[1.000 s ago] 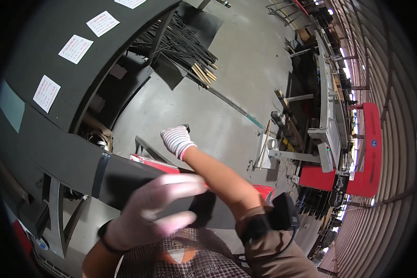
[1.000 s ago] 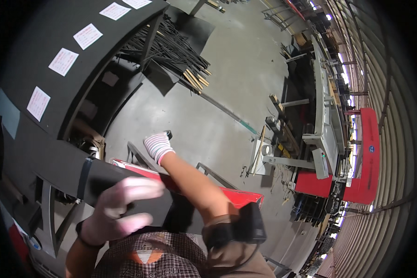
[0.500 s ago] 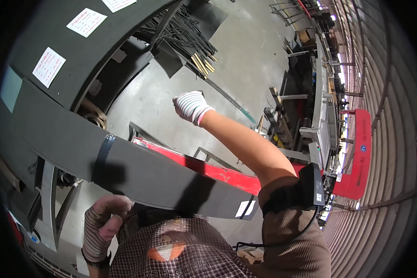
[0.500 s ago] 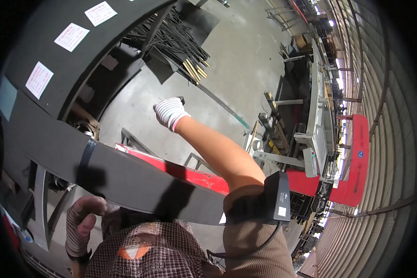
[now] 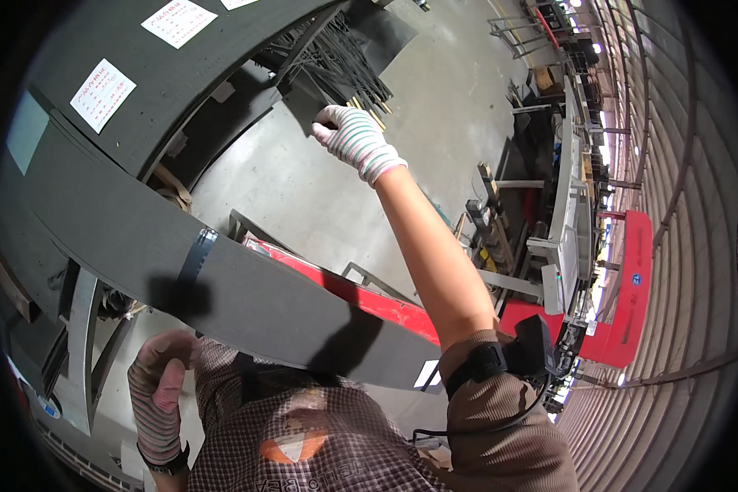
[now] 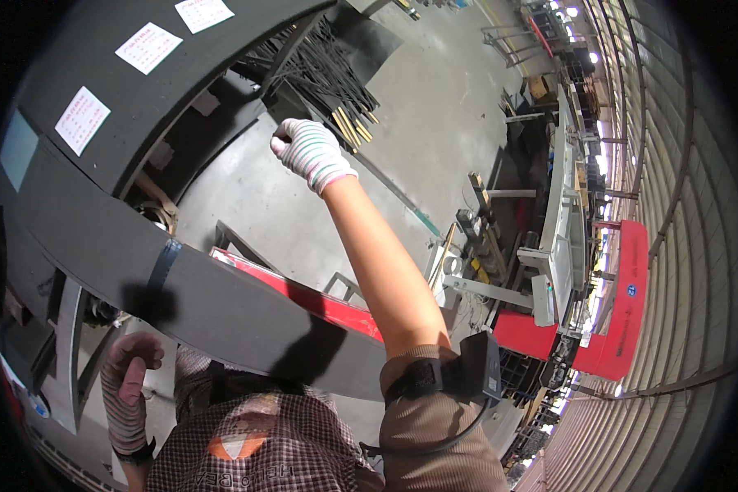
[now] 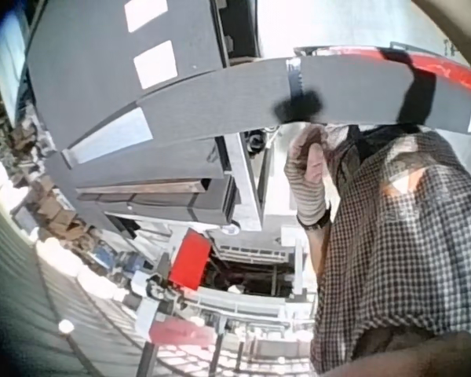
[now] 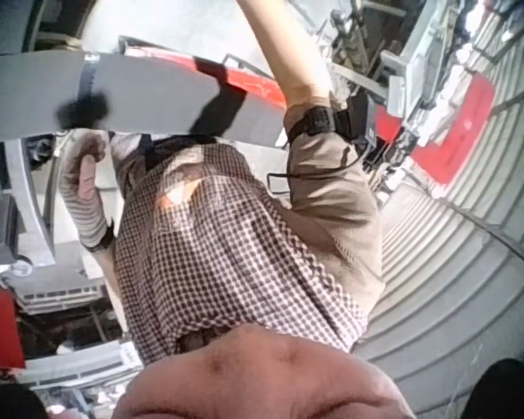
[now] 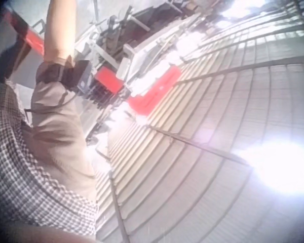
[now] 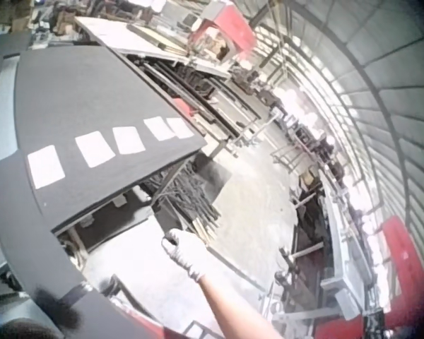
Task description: The recorder applies adhesive tape and quality control labels to finished industrial building panels.
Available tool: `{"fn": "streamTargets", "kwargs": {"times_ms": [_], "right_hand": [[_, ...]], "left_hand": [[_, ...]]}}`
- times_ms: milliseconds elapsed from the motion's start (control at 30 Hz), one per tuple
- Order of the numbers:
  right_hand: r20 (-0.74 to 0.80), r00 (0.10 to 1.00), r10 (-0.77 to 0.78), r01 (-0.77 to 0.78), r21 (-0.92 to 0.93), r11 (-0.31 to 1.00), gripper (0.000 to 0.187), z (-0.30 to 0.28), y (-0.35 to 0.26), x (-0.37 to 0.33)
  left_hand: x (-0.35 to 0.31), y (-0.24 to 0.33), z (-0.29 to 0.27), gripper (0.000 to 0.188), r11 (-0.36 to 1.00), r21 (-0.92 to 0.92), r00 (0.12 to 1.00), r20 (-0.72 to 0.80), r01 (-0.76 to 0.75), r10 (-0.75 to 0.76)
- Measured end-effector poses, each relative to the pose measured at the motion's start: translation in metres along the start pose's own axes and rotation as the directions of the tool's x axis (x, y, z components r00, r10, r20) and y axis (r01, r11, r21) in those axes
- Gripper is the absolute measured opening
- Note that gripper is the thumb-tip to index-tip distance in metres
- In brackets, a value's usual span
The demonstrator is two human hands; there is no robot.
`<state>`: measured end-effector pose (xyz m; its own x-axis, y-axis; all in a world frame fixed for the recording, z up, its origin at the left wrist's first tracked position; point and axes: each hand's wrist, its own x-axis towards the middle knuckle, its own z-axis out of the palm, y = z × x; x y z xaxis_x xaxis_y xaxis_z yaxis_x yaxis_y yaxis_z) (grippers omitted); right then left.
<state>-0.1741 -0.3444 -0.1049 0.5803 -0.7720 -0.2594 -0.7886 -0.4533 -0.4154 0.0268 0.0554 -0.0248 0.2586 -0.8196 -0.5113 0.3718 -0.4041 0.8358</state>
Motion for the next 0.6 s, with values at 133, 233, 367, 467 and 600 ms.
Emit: {"fn": "streamTargets", "kwargs": {"times_ms": [133, 233, 367, 467, 600], "right_hand": [[-0.086, 0.996, -0.025, 0.026, 0.005, 1.000, 0.028, -0.020, -0.010, -0.008], [-0.139, 0.989, -0.041, 0.008, -0.226, 0.974, 0.030, -0.036, -0.055, -0.033], [-0.356, 0.917, -0.179, 0.184, -0.019, 0.983, 0.025, -0.030, -0.124, -0.051], [-0.281, 0.890, -0.359, 0.347, -0.093, 0.933, 0.021, -0.016, -0.159, -0.045], [-0.121, 0.813, -0.570, 0.563, -0.089, 0.822, 0.027, 0.024, -0.176, -0.044]], "left_hand": [[0.005, -0.003, 0.000, 0.031, 0.998, -0.051, 0.999, -0.026, -0.030, 0.029], [0.004, -0.015, -0.012, 0.028, 0.999, -0.041, 0.988, -0.152, -0.027, 0.020], [0.010, -0.049, -0.035, 0.022, 0.995, -0.079, 0.936, -0.349, -0.064, 0.032], [0.021, -0.064, -0.046, 0.025, 0.983, -0.147, 0.893, -0.448, -0.112, 0.035], [0.038, -0.069, -0.050, 0.043, 0.989, 0.013, 0.783, -0.609, -0.149, 0.126]]}}
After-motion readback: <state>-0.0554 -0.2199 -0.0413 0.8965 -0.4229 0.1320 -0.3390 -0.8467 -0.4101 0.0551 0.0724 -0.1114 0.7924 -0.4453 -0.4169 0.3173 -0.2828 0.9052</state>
